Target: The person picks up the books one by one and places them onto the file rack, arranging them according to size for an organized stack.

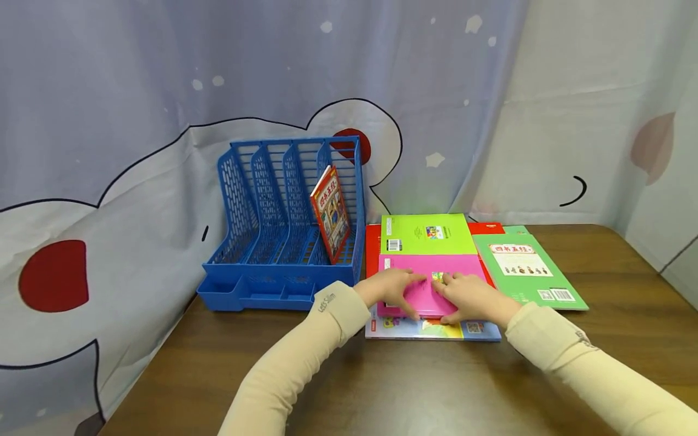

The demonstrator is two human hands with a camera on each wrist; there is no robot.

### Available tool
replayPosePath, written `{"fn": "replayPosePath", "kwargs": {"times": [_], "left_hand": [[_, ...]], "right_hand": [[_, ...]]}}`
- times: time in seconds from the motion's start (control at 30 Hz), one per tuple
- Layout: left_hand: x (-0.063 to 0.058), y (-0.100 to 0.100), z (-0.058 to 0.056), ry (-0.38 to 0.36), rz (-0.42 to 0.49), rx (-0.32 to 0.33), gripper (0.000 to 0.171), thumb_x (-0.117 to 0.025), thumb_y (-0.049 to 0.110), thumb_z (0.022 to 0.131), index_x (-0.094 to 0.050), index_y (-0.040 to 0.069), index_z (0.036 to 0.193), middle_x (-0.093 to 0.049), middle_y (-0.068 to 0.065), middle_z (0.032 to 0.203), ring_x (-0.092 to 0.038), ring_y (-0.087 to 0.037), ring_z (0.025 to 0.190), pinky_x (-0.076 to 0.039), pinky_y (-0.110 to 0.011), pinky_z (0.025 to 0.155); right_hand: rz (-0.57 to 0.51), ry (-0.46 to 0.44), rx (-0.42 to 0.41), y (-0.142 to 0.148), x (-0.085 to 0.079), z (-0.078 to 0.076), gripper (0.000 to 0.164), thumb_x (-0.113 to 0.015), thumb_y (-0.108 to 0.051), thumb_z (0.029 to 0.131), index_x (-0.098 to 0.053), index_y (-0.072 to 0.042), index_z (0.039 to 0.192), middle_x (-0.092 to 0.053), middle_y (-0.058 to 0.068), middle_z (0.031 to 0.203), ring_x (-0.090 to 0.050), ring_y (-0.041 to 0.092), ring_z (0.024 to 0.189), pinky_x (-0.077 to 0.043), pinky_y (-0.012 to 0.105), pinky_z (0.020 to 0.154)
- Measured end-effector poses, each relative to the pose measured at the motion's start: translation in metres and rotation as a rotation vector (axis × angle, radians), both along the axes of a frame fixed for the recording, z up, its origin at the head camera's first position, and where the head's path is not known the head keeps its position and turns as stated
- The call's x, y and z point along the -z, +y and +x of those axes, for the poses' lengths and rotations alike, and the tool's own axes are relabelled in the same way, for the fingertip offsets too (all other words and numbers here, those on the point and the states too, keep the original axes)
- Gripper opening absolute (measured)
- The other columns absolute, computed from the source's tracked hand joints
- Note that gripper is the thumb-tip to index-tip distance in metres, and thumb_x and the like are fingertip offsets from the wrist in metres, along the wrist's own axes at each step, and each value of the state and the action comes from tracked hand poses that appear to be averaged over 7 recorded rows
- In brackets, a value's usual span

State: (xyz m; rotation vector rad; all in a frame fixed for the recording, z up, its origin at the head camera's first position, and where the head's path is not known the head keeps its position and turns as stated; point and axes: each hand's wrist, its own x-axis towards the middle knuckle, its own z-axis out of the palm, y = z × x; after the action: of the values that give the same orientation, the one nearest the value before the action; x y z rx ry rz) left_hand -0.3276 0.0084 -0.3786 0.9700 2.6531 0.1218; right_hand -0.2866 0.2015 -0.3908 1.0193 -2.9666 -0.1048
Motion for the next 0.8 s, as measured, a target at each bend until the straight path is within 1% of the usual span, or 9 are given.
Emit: {"fn": "replayPosePath", "kwargs": {"times": [0.13, 0.2, 0.27, 0.4, 0.47, 0.57, 0.63, 0.67, 0.8], "left_hand": [[0.003, -0.001, 0.004, 0.021, -0.024, 0.004, 0.092, -0.079, 0.048, 0.069, -0.033, 0.028, 0.147, -0.036, -0.007, 0.151, -0.038, -0.026, 0.136, -0.035, -0.042, 0.11], [0.004, -0.001, 0.005, 0.031, -0.023, 0.001, 0.095, -0.081, 0.047, 0.068, -0.032, 0.03, 0.147, -0.034, -0.007, 0.152, -0.038, -0.028, 0.136, -0.035, -0.043, 0.11], [0.005, -0.001, 0.006, 0.036, -0.027, -0.007, 0.096, -0.081, 0.045, 0.068, -0.03, 0.032, 0.148, -0.032, -0.007, 0.153, -0.037, -0.029, 0.136, -0.035, -0.043, 0.11], [0.008, 0.002, 0.005, 0.046, -0.015, -0.05, 0.083, -0.075, 0.031, 0.079, -0.03, 0.031, 0.148, -0.032, -0.007, 0.153, -0.043, -0.027, 0.132, -0.041, -0.041, 0.104], [0.009, 0.005, 0.004, 0.032, 0.006, -0.091, 0.075, -0.068, 0.021, 0.083, -0.031, 0.03, 0.147, -0.033, -0.008, 0.153, -0.042, -0.027, 0.133, -0.04, -0.047, 0.104], [0.01, 0.007, 0.006, -0.003, 0.044, -0.152, 0.069, -0.061, 0.011, 0.085, -0.034, 0.027, 0.147, -0.03, -0.01, 0.154, -0.034, -0.031, 0.138, -0.033, -0.058, 0.106], [0.01, 0.008, 0.008, -0.003, 0.039, -0.17, 0.067, -0.059, 0.012, 0.087, -0.034, 0.029, 0.146, -0.029, -0.011, 0.154, -0.025, -0.035, 0.142, -0.025, -0.065, 0.107], [0.009, 0.009, 0.009, 0.007, 0.033, -0.172, 0.066, -0.059, 0.013, 0.088, -0.034, 0.03, 0.146, -0.029, -0.011, 0.154, -0.026, -0.035, 0.142, -0.026, -0.064, 0.107], [0.007, 0.008, 0.012, 0.125, 0.073, -0.16, 0.058, -0.062, 0.017, 0.089, -0.042, 0.029, 0.142, -0.05, -0.006, 0.142, -0.05, -0.025, 0.127, -0.043, -0.046, 0.102]], "right_hand": [[0.023, -0.001, -0.057, -0.006, -0.004, -0.002, 0.059, -0.077, -0.036, 0.074, -0.06, 0.004, 0.115, -0.069, 0.013, 0.089, -0.063, 0.027, 0.079, -0.053, 0.039, 0.071], [0.018, -0.008, -0.08, -0.008, -0.008, -0.004, 0.041, -0.076, -0.03, 0.073, -0.063, -0.001, 0.099, -0.06, 0.002, 0.068, -0.054, 0.017, 0.062, -0.047, 0.03, 0.06], [-0.001, -0.013, -0.104, -0.01, -0.012, -0.005, 0.024, -0.075, -0.022, 0.073, -0.06, -0.007, 0.085, -0.049, -0.004, 0.058, -0.043, 0.012, 0.053, -0.039, 0.026, 0.055], [-0.031, 0.067, -0.184, -0.012, -0.017, -0.006, 0.018, -0.072, -0.009, 0.07, -0.055, -0.012, 0.071, -0.048, -0.005, 0.056, -0.039, 0.011, 0.05, -0.035, 0.023, 0.05], [-0.038, 0.117, -0.199, -0.013, -0.018, -0.006, 0.019, -0.073, -0.008, 0.071, -0.055, -0.013, 0.07, -0.05, -0.005, 0.055, -0.04, 0.011, 0.049, -0.034, 0.023, 0.049], [-0.043, 0.133, -0.177, -0.012, -0.018, -0.005, 0.021, -0.075, -0.01, 0.073, -0.055, -0.014, 0.071, -0.049, -0.006, 0.054, -0.039, 0.01, 0.048, -0.032, 0.022, 0.049], [-0.052, 0.123, -0.156, -0.01, -0.019, -0.005, 0.021, -0.075, -0.01, 0.073, -0.055, -0.014, 0.071, -0.047, -0.007, 0.053, -0.038, 0.01, 0.048, -0.03, 0.022, 0.049], [-0.055, 0.116, -0.148, -0.009, -0.02, -0.005, 0.02, -0.075, -0.01, 0.073, -0.055, -0.015, 0.073, -0.046, -0.007, 0.053, -0.037, 0.009, 0.048, -0.03, 0.022, 0.05], [-0.075, 0.114, -0.126, -0.005, -0.03, -0.007, 0.013, -0.071, -0.009, 0.076, -0.06, -0.014, 0.079, -0.044, -0.008, 0.054, -0.037, 0.008, 0.05, -0.03, 0.022, 0.051]]}}
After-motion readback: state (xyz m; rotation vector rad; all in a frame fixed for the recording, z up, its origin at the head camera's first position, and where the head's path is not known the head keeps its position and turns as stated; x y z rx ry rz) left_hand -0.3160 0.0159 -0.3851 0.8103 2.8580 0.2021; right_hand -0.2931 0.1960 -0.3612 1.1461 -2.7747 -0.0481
